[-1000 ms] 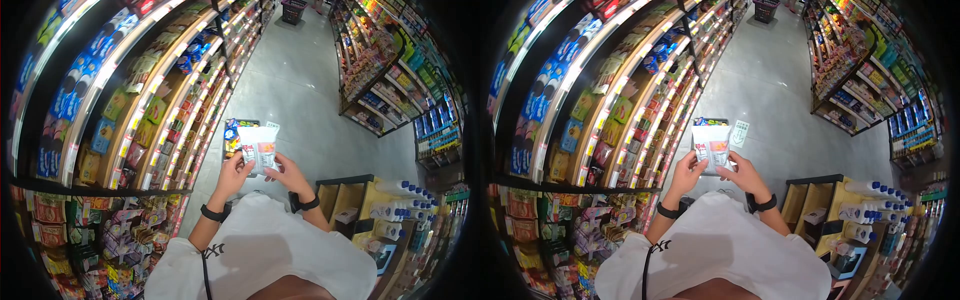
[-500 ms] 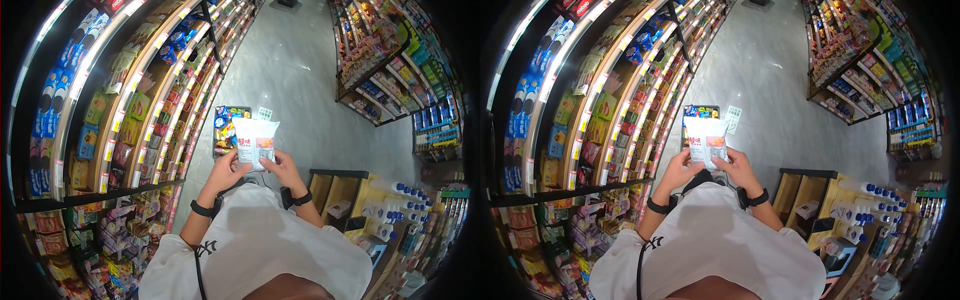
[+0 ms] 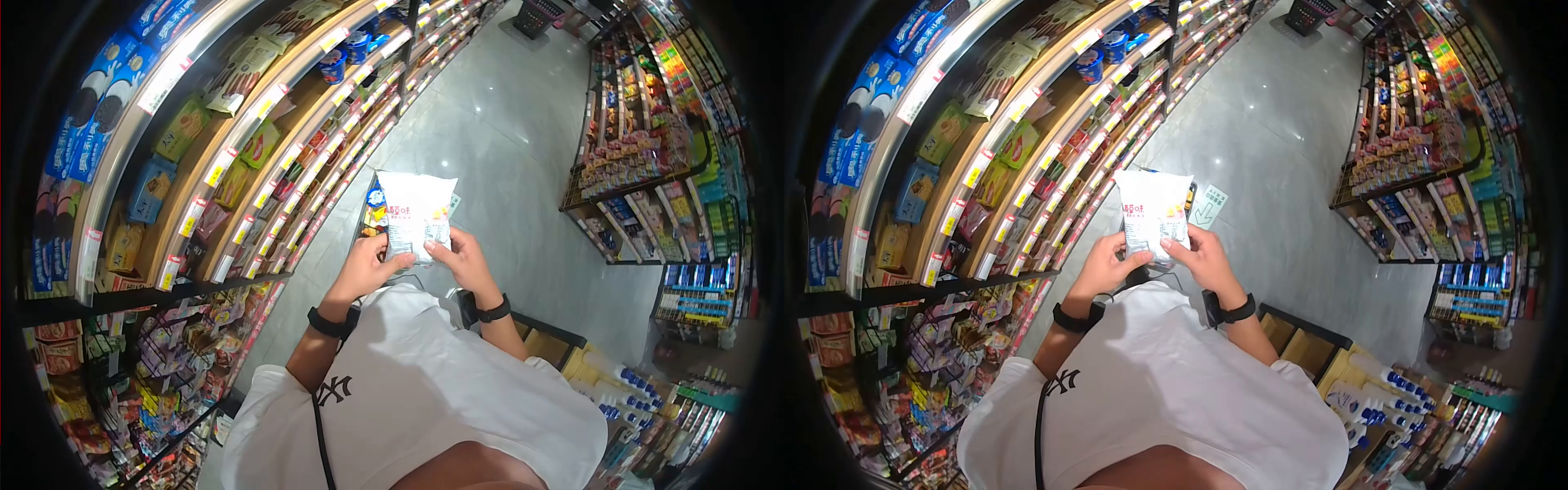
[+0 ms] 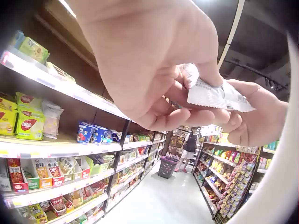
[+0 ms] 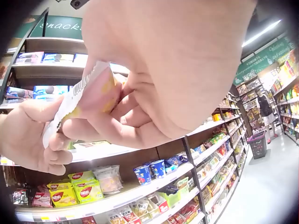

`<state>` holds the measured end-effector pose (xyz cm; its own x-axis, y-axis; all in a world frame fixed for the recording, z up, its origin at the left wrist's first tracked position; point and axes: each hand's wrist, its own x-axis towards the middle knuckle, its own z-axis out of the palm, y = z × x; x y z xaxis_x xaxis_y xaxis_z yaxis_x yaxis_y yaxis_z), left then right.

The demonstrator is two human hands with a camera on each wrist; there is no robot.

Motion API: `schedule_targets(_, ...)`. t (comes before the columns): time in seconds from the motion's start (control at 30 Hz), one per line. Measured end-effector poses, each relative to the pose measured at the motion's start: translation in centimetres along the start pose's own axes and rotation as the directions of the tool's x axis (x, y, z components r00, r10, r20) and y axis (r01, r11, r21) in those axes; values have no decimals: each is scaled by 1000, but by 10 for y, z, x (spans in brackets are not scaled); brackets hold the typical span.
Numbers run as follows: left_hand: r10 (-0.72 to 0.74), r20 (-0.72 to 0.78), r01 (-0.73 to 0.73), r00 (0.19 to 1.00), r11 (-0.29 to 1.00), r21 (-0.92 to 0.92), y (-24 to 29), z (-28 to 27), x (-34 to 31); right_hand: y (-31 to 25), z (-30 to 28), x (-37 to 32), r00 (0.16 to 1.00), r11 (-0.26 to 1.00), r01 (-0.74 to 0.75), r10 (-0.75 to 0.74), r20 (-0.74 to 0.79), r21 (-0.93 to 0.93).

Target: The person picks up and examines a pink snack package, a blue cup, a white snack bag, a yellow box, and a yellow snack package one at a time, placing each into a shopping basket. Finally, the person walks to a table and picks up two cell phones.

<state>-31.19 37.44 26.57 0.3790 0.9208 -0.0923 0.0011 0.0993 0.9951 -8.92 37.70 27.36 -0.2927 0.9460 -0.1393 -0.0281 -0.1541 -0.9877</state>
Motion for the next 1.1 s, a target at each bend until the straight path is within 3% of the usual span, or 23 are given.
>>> schedule_targets(0.17, -22, -41, 25, 999, 998, 61, -12, -29, 22, 3, 10, 37, 995, 988, -92, 88, 34, 121)
schedule_targets(0.3, -96, -21, 97, 995, 994, 50, 4, -33, 38, 1, 5, 55, 998, 984, -51, 46, 33, 168)
schedule_targets(0.43, -201, -76, 204, 977, 978, 32, -13, -21, 60, 1, -24, 78, 995, 999, -44, 43, 95, 6)
schedule_targets(0.57, -97, -162, 91, 982, 995, -50, -9, 15, 93, -17, -70, 89, 989, 998, -65, 63, 131, 8)
schedule_targets(0.67, -85, -165, 104, 983, 989, 105, -3, 50, 126, -5, -119, 93, 994, 997, 60, -56, 90, -44)
schedule_targets(0.7, -71, -161, 96, 984, 984, 153, -2, 63, 137, -5, -137, 92, 996, 999, 38, -35, 86, -38)
schedule_targets(0.73, -167, -158, 191, 973, 970, 152, -14, 73, 149, -5, -155, 90, 997, 999, 13, -10, 81, -31)
schedule_targets(0.83, -101, -147, 116, 984, 989, 94, -10, 119, 179, -1, -204, 81, 998, 998, -18, 15, 54, 57)
schedule_targets(0.87, -79, -155, 114, 985, 965, 237, -13, 127, 187, 0, -217, 80, 999, 995, -19, 14, 45, 98)
schedule_targets(0.97, -50, -130, 83, 990, 962, 261, -9, 157, 207, -5, -252, 71, 998, 995, -40, 36, 47, 87)
schedule_targets(1.0, -87, -79, 112, 993, 912, 394, 4, 162, 214, -6, -259, 67, 998, 993, -54, 52, 23, 104)
schedule_targets(1.1, -159, -26, 159, 987, 942, 297, 1, 179, 227, -7, -275, 59, 995, 984, -87, 92, -28, 153)
